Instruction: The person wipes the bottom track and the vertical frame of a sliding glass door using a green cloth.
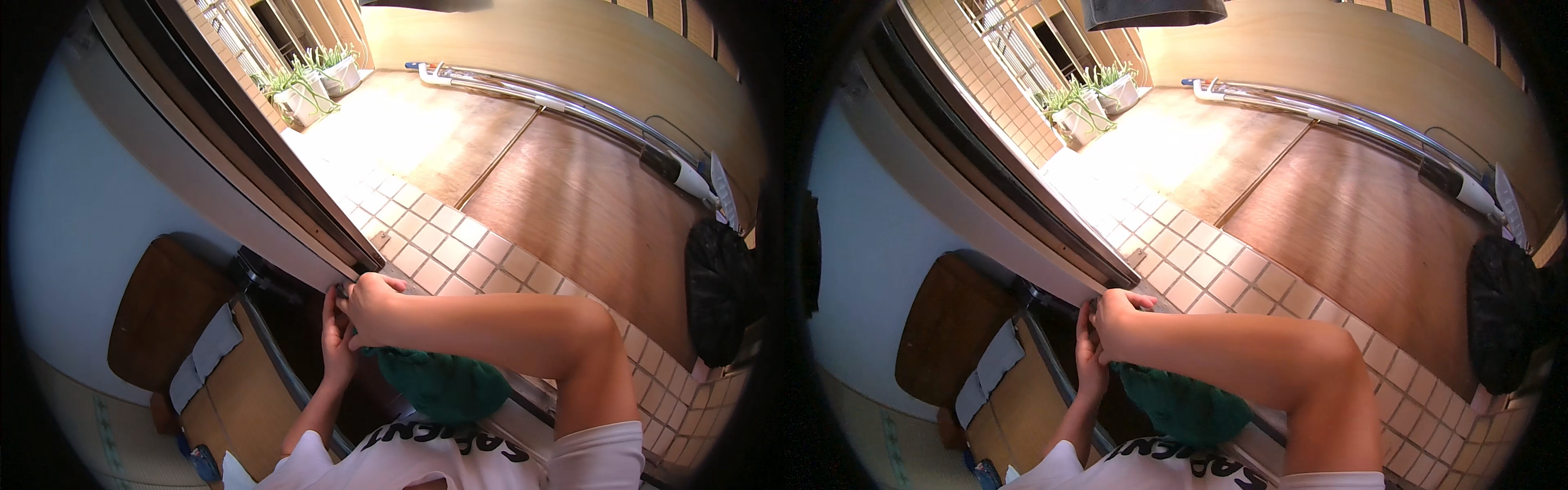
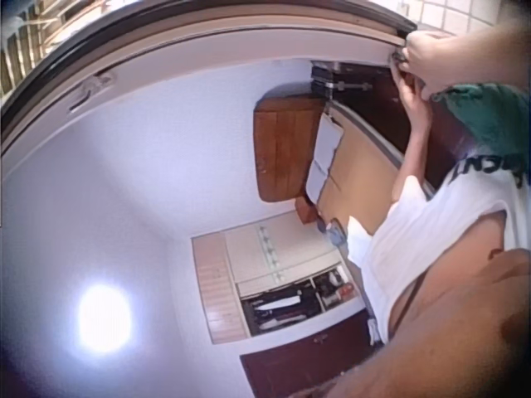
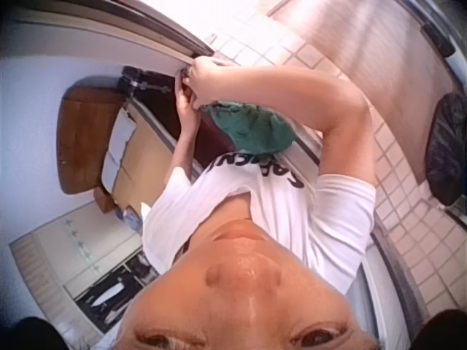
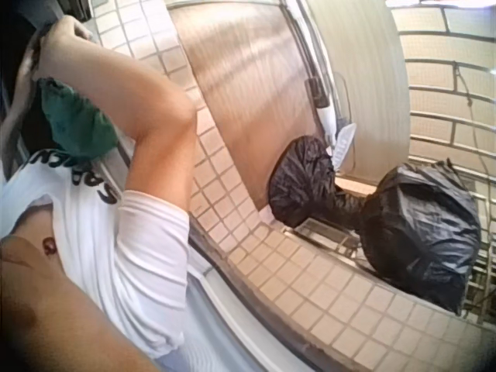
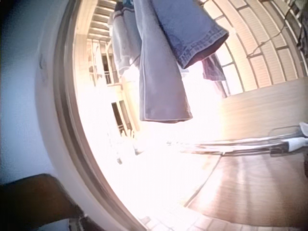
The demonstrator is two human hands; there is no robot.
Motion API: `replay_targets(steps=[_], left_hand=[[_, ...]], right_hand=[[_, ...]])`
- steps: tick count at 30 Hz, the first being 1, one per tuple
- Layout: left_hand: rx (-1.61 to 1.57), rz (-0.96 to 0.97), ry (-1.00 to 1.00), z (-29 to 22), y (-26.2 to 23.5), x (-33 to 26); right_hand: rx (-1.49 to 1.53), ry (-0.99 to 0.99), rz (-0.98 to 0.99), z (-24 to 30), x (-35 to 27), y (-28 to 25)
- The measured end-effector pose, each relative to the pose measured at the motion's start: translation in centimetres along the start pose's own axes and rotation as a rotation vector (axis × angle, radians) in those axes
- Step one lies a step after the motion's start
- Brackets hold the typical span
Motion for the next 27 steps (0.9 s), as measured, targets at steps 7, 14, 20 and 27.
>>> replay_targets(steps=[7,14,20,27], left_hand=[[0.033,0.000,-0.074,-1.4,1.2,-1.5],[-0.206,-0.002,-0.118,-0.2,0.8,-5.7],[-0.263,-0.096,0.013,-0.3,3.0,-7.8],[-0.307,0.043,-0.008,-2.6,4.4,-9.8]], right_hand=[[0.165,-0.048,0.120,0.1,-1.6,0.2],[0.189,-0.086,-0.019,-0.8,-3.2,-0.1],[0.110,0.028,0.033,-0.7,-1.6,-0.1],[0.147,-0.129,0.101,0.4,-3.0,0.8]])
Point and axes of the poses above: each hand's wrist, its own x-axis towards the middle knuckle, its own y-axis out of the palm, z = x × y, the point moved 7 cm from there along x, towards the middle knuckle, and after that the axes turned 1 degree about -z, right-handed, at the moved point
